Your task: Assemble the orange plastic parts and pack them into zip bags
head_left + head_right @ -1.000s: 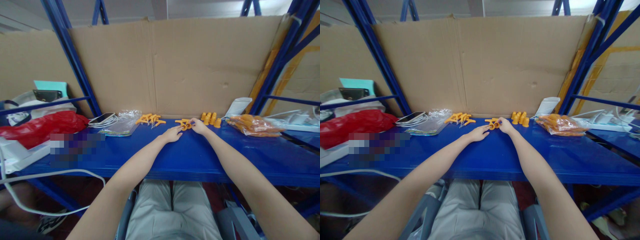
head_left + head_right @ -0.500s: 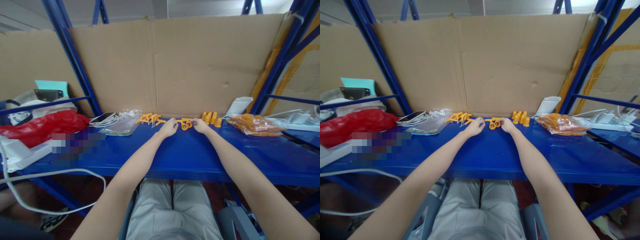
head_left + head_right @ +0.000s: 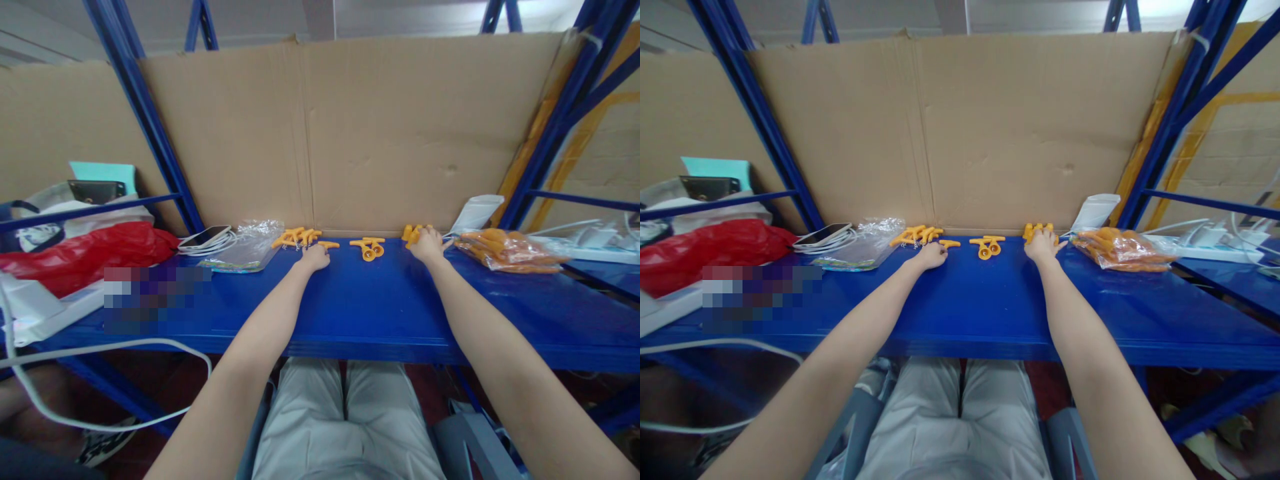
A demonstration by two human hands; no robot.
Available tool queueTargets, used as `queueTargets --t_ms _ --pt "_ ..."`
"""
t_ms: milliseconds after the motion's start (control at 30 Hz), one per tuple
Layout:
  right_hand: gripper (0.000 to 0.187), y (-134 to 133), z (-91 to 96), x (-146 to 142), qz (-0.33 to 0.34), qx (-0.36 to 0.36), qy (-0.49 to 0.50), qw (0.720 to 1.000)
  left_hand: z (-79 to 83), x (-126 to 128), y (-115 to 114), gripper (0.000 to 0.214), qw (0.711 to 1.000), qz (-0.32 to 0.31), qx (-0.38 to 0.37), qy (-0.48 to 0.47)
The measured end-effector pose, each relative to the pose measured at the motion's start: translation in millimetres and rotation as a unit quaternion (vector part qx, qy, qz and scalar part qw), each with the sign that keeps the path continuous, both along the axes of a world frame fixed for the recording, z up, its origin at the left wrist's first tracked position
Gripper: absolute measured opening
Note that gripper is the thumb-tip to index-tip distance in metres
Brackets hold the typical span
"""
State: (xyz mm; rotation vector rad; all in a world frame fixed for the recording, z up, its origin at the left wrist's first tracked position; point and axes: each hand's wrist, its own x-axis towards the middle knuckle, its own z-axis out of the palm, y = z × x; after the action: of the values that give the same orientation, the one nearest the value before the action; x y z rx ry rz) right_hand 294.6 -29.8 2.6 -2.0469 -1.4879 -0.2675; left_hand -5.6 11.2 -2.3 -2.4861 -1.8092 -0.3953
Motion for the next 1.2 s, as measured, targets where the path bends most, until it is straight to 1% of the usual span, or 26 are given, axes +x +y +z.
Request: queueTargets --t_ms 100,167,267,367,500,567,667,733,800,900,967,1067,1200 --pt "0.040 -3.5 0.6 -4.1 -0.038 -0.104 0.033 0.993 9.4 9.3 -15.0 0.030 0.999 -0.048 -0.022 -0.003" --pt "0.040 -5.0 1.9 -6.9 -0.038 -0.139 0.046 0.988 13.4 15.7 -23.8 0.031 0.996 -0.078 -0.029 -0.009" --pt "0.044 -5.3 3.1 -8.2 -0.032 -0.142 0.067 0.987 15.0 25.2 -32.4 0.028 0.990 -0.136 -0.023 -0.012" --pt "0.050 -4.4 2.7 -7.4 -0.016 -0.121 0.081 0.989 13.5 31.9 -34.7 0.030 0.987 -0.160 -0.003 -0.023" --pt "0.059 -3.4 0.8 -6.4 -0.003 -0.112 0.078 0.991 12.1 30.7 -32.0 0.037 0.990 -0.130 0.054 -0.026" --pt "0.060 -1.8 -2.0 -4.8 0.005 -0.107 0.071 0.992 11.1 27.2 -30.0 0.038 0.992 -0.109 0.059 -0.011" --pt "0.058 3.6 -9.8 1.4 0.034 -0.108 0.057 0.992 8.3 22.7 -27.5 0.040 0.995 -0.100 0.010 0.021" --pt "0.056 8.6 -16.1 7.0 0.056 -0.132 0.046 0.989 7.0 21.5 -26.7 0.042 0.994 -0.099 -0.024 0.039" --pt "0.055 13.4 -21.6 12.0 0.063 -0.157 0.029 0.985 7.5 21.2 -26.9 0.041 0.994 -0.093 -0.036 0.054" --pt "0.058 19.1 -26.8 16.0 0.052 -0.188 -0.006 0.981 11.4 21.1 -29.7 0.037 0.994 -0.077 -0.033 0.068" --pt "0.061 21.7 -28.7 16.6 0.046 -0.199 -0.027 0.979 15.0 20.7 -33.0 0.035 0.995 -0.067 -0.042 0.066" --pt "0.066 23.6 -29.9 16.2 0.051 -0.194 -0.042 0.979 20.0 20.5 -38.5 0.034 0.994 -0.050 -0.071 0.066" --pt "0.065 20.7 -27.1 12.9 0.052 -0.200 -0.036 0.978 23.6 21.7 -43.7 0.034 0.993 -0.033 -0.093 0.067"
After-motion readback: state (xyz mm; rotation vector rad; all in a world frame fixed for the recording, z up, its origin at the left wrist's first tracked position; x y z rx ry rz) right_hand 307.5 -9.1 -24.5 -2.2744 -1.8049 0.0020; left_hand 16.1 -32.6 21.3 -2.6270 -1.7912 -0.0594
